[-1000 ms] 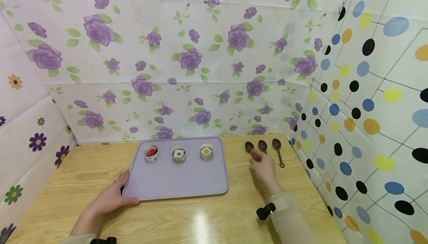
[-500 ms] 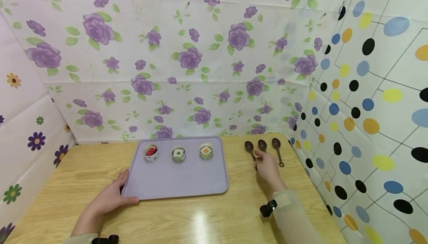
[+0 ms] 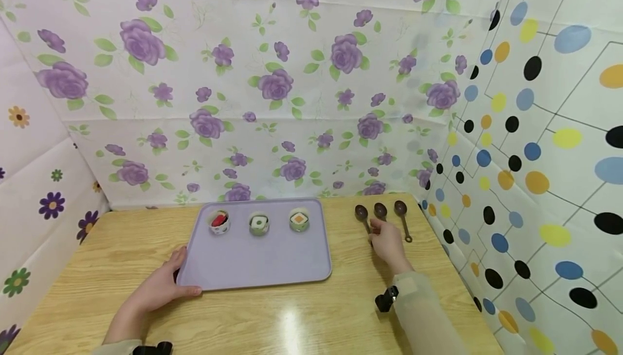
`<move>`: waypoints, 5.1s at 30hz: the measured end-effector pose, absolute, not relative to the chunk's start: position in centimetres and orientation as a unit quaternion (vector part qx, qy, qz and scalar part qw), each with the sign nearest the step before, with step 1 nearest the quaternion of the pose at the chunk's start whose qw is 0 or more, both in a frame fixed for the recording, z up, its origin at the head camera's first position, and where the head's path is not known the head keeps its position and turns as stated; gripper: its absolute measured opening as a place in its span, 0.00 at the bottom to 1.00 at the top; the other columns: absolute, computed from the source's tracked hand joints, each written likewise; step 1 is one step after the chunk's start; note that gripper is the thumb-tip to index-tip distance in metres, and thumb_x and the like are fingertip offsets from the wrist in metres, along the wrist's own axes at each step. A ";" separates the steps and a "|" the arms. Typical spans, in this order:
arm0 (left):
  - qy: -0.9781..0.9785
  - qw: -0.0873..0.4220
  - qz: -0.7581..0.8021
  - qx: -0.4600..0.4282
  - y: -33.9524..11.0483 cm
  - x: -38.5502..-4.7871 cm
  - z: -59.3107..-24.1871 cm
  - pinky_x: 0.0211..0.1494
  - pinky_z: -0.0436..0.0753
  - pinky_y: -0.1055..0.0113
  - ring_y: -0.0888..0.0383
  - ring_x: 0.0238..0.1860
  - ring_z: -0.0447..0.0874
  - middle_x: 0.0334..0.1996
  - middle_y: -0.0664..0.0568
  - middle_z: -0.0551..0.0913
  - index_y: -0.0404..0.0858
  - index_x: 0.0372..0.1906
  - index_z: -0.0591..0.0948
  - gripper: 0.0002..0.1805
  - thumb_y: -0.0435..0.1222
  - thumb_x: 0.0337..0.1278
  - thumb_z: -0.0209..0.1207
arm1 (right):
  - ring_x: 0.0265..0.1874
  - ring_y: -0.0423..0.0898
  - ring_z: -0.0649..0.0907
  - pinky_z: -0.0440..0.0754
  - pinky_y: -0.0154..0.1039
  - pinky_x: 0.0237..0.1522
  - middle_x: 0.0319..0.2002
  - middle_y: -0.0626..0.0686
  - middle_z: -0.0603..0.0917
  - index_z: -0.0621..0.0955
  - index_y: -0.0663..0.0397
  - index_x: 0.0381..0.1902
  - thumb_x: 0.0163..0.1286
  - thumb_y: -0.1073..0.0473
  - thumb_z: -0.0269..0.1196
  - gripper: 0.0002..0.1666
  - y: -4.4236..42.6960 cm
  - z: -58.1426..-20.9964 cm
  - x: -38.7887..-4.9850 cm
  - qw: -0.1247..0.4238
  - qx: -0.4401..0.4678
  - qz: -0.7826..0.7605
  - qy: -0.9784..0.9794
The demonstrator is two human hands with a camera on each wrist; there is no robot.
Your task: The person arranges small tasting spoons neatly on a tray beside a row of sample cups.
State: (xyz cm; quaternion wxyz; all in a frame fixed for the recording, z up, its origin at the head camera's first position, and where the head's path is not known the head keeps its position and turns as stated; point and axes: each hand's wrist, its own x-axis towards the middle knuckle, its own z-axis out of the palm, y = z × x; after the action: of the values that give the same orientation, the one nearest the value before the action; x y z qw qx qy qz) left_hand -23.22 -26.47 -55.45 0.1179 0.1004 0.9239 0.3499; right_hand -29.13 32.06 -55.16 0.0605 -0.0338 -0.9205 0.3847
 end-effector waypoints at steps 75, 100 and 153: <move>0.920 0.120 0.360 0.096 -26.5 -23.2 -55.4 0.78 0.45 0.26 0.22 0.81 0.37 0.83 0.22 0.40 0.20 0.82 0.43 0.76 0.57 0.50 0.81 | 0.49 0.54 0.86 0.85 0.37 0.38 0.57 0.65 0.86 0.81 0.69 0.66 0.72 0.67 0.69 0.26 32.8 -56.1 -30.3 -0.033 -0.120 0.483 -0.867; 0.919 0.113 0.366 0.090 -26.4 -22.8 -55.3 0.79 0.45 0.26 0.20 0.80 0.38 0.83 0.23 0.42 0.21 0.83 0.44 0.77 0.56 0.47 0.82 | 0.37 0.40 0.87 0.88 0.36 0.38 0.62 0.68 0.82 0.74 0.71 0.73 0.75 0.72 0.66 0.31 30.3 -56.5 -29.5 -0.007 -0.149 0.649 -0.746; 0.918 0.115 0.371 0.084 -26.4 -23.2 -55.4 0.79 0.46 0.28 0.24 0.82 0.35 0.83 0.24 0.41 0.21 0.83 0.44 0.77 0.57 0.46 0.82 | 0.40 0.42 0.88 0.88 0.35 0.42 0.52 0.60 0.86 0.79 0.73 0.67 0.68 0.72 0.71 0.30 13.9 -56.6 -27.0 -0.067 -0.067 0.752 -0.653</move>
State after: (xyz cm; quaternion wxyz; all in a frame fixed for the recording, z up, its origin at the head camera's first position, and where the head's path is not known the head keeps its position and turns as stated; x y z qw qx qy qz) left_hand -23.17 -26.37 -55.38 0.1147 0.0840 0.9176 0.3711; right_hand -27.05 13.87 -56.61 -0.0669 -0.0669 -0.6526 0.7517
